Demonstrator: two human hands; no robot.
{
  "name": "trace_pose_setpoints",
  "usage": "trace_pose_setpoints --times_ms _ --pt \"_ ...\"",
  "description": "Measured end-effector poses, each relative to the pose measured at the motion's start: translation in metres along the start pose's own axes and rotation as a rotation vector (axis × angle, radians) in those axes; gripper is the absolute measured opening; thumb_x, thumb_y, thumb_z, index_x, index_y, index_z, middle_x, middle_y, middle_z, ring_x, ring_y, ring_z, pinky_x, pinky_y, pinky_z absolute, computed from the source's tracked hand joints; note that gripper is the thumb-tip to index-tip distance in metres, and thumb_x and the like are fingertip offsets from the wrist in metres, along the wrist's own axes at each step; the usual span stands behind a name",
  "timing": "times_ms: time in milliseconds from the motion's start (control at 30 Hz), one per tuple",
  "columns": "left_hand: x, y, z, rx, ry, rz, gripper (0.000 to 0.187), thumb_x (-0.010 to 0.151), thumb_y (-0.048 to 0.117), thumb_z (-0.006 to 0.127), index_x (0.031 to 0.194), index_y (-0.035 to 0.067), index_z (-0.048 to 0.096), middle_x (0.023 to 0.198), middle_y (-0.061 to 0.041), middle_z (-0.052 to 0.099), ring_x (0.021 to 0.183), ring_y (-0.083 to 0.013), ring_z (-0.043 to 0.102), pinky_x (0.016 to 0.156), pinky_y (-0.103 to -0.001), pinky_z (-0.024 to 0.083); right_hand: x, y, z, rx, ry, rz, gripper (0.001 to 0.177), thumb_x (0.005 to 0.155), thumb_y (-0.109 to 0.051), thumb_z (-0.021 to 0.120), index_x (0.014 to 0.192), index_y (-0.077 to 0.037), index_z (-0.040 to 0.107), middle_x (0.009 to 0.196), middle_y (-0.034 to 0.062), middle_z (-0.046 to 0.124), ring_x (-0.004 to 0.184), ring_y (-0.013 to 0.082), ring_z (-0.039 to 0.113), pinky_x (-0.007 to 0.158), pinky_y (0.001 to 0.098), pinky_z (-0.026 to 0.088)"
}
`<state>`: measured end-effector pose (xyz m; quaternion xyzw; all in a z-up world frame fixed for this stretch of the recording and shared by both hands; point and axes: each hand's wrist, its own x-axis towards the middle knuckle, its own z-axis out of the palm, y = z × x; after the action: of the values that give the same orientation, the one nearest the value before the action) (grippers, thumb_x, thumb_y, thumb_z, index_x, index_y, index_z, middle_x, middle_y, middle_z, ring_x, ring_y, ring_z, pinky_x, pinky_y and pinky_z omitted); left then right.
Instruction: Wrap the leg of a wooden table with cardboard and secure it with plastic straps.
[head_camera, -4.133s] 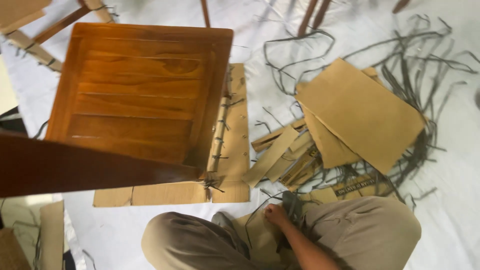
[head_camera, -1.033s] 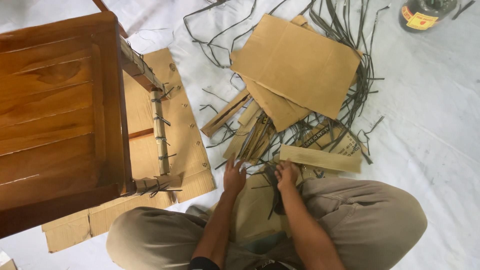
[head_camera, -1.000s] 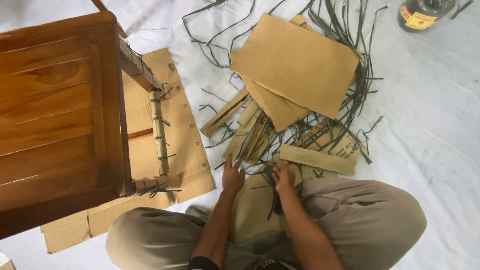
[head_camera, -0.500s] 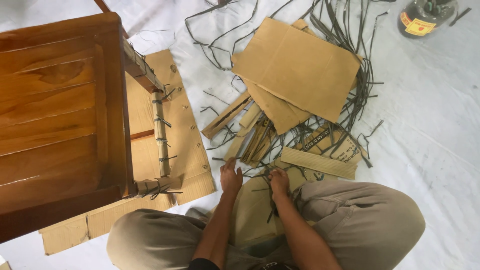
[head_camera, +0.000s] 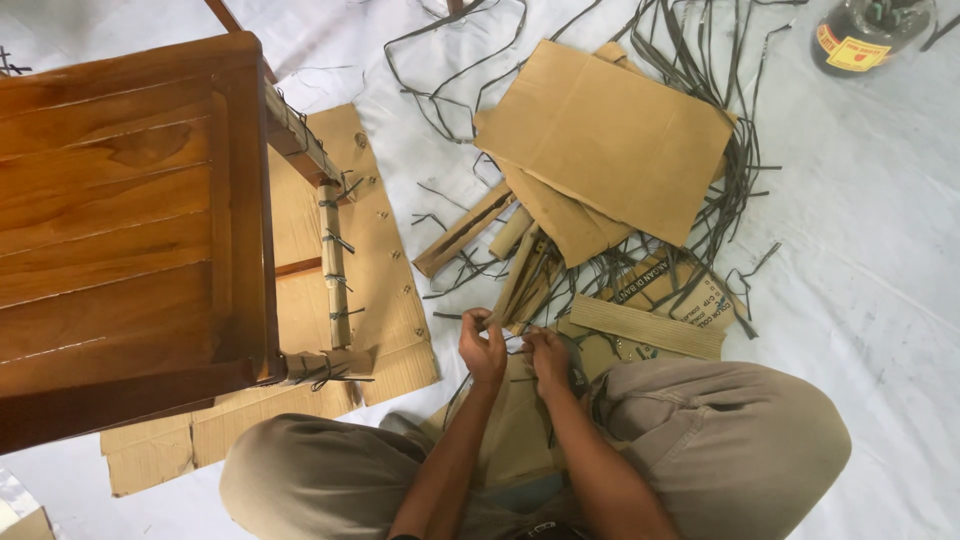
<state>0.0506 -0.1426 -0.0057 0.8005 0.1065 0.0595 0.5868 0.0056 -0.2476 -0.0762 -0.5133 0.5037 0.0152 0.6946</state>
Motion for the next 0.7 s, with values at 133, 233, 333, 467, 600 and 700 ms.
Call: trace_pose_setpoints --times_ms 133,233,333,467,600,700 --pt "-0.011 -0.007 -0.002 -0.113 0.035 -0.048 0.028 0.077 0.007 0.051 0.101 0.017 0.061 0.085 -0.011 0.066 0.082 -0.0302 0.07 0.084 -0.042 0.056 -0.019 -0.013 0.002 0.084 -0.076 0.03 0.029 0.101 -0.038 0.057 0.105 -0.011 0.066 0.073 0.0031 0.064 0.056 0.0096 0.05 0.048 0.0228 0.039" --pt "-0.029 -0.007 -0.006 -0.13 -0.104 0.135 0.027 0.081 0.002 0.049 0.1 0.016 0.063 0.087 -0.011 0.069 0.086 -0.032 0.072 0.087 -0.041 0.056 -0.028 -0.029 0.007 0.187 -0.132 0.015 0.052 0.102 -0.055 0.056 0.13 -0.011 0.057 0.113 0.0082 0.069 0.092 0.0159 0.066 0.073 0.0252 0.051" --pt "-0.049 0.004 -0.009 -0.109 -0.298 0.358 0.02 0.083 0.003 0.049 0.096 0.012 0.061 0.082 -0.014 0.065 0.08 -0.0416 0.067 0.079 -0.049 0.054 -0.008 -0.022 -0.002 -0.06 -0.165 -0.008 0.088 0.095 -0.075 0.058 0.153 -0.011 0.044 0.146 0.0222 0.054 0.127 0.035 0.058 0.089 0.0476 0.051" --pt "-0.063 -0.005 -0.011 0.066 -0.375 0.607 0.017 0.086 0.015 0.05 0.099 0.014 0.06 0.08 -0.011 0.057 0.077 -0.0347 0.06 0.08 -0.046 0.049 0.016 0.0 -0.011 -0.238 -0.081 -0.094 0.066 0.087 -0.038 0.077 0.145 -0.014 0.057 0.126 0.0222 0.064 0.114 0.0345 0.064 0.089 0.0474 0.054" --pt "-0.065 -0.004 -0.015 0.043 -0.38 0.467 0.021 0.098 0.023 0.044 0.103 0.013 0.062 0.082 -0.012 0.061 0.08 -0.0362 0.063 0.084 -0.047 0.05 0.024 0.011 -0.02 -0.604 0.071 -0.101 0.054 0.086 -0.032 0.063 0.14 -0.027 0.066 0.135 0.0127 0.067 0.129 0.0336 0.061 0.103 0.0484 0.05" --pt "-0.058 -0.007 -0.012 0.076 -0.222 0.281 0.02 0.105 0.022 0.047 0.1 0.012 0.063 0.082 -0.015 0.064 0.083 -0.0401 0.065 0.079 -0.048 0.052 0.007 0.005 -0.018 -0.663 0.141 -0.099 0.059 0.085 -0.041 0.061 0.141 -0.022 0.065 0.142 0.0132 0.064 0.137 0.0358 0.055 0.111 0.0503 0.043"
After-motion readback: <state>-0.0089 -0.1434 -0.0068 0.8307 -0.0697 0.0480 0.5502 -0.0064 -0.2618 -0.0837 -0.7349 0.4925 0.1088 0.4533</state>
